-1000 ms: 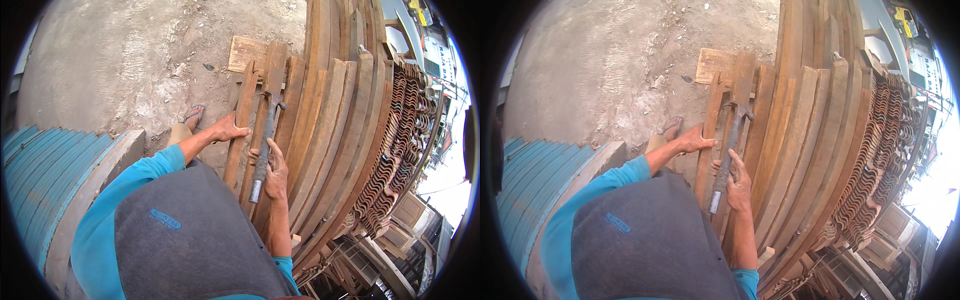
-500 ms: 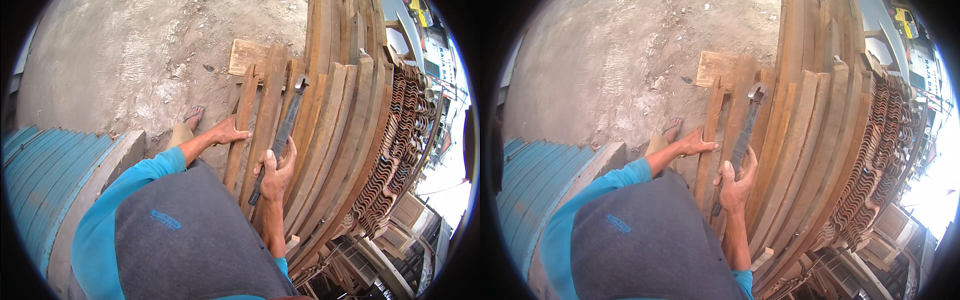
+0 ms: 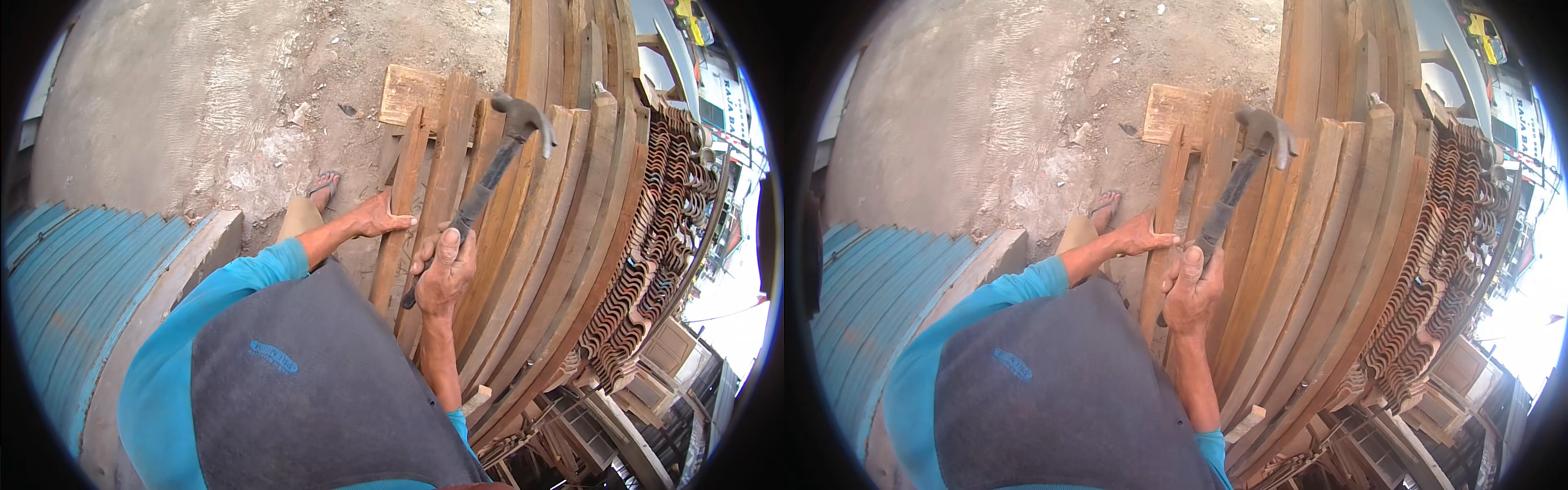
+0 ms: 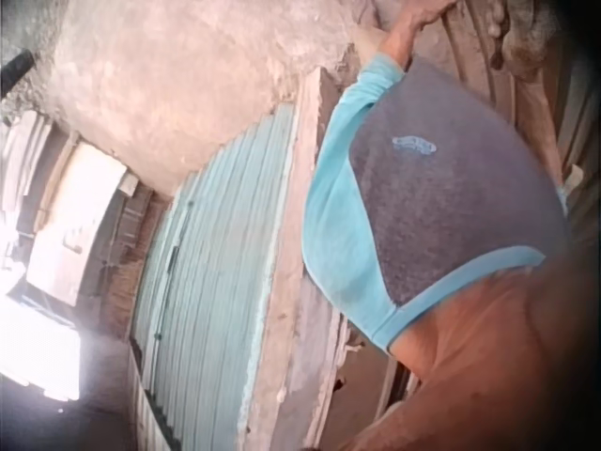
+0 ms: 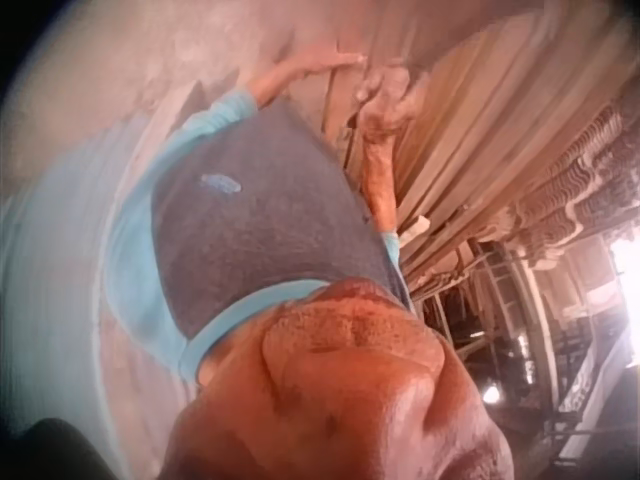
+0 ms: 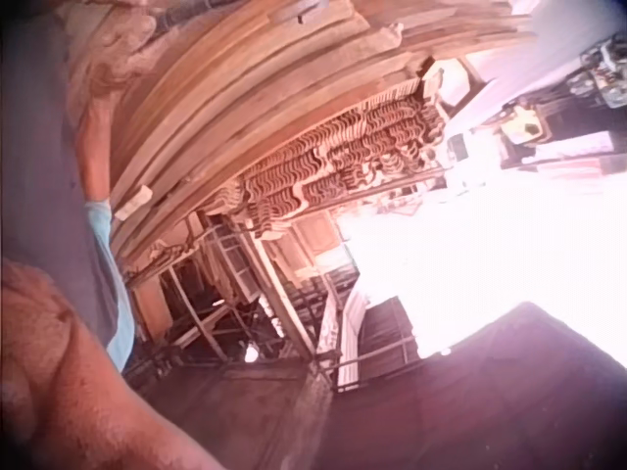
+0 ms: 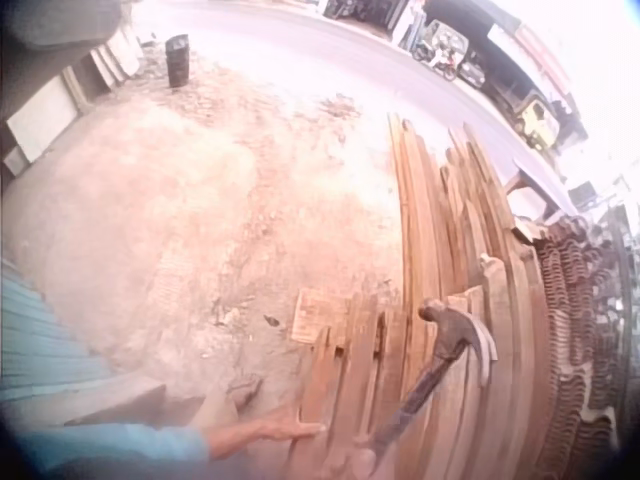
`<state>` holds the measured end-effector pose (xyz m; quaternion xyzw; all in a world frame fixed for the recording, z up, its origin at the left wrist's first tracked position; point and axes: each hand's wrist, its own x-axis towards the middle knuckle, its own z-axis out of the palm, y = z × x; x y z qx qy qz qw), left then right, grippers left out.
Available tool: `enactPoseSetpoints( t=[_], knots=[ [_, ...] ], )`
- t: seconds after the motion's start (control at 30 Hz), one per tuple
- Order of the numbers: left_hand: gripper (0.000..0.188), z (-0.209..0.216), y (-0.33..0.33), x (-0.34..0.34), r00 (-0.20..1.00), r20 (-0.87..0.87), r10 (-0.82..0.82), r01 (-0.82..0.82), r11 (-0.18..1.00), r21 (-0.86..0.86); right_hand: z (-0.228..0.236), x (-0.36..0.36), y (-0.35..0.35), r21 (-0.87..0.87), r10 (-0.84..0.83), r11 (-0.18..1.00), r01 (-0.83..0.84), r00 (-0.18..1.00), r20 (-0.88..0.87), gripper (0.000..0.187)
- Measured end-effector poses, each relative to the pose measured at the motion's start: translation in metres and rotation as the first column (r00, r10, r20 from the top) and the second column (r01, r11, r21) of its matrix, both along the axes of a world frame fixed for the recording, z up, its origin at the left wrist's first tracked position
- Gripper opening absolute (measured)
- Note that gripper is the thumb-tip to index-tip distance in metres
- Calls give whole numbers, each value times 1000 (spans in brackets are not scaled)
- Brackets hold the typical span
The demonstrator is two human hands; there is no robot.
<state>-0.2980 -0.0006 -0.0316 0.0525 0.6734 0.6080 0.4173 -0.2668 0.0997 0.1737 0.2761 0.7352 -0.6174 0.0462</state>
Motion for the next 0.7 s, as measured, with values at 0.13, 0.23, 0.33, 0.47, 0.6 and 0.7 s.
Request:
enactPoseSetpoints(
  t=[0.13, 0.23, 0.33, 0.47, 0.6, 0.7],
  knots=[
    [102, 11, -4, -9, 999, 34, -8, 8, 1000, -3, 28, -20, -5, -13, -115, 991, 134, 796, -594, 57],
    [99, 14, -5, -10, 1000, 19, 10, -10, 1000, -3, -17, -2, 4, 177, 50, 984, 29, 902, -429, 58],
    [92, 0, 1, -4, 1000, 10, 30, -30, 999, 44, -49, 14, 21, 300, 151, 939, -170, 985, 86, 52],
    [81, 26, -3, -14, 1000, 15, 17, -18, 996, 85, -17, 0, 9, -63, 49, 997, -33, 961, 273, 46],
    [75, -2, 4, -3, 995, -39, 93, -87, 988, 125, -35, 14, 13, 3, -18, 1000, 19, 968, -249, 41],
    [76, 24, -1, -6, 997, -39, 60, -56, 993, 108, -74, 16, 18, 591, 248, 805, -46, 931, -267, 47]
  ],
)
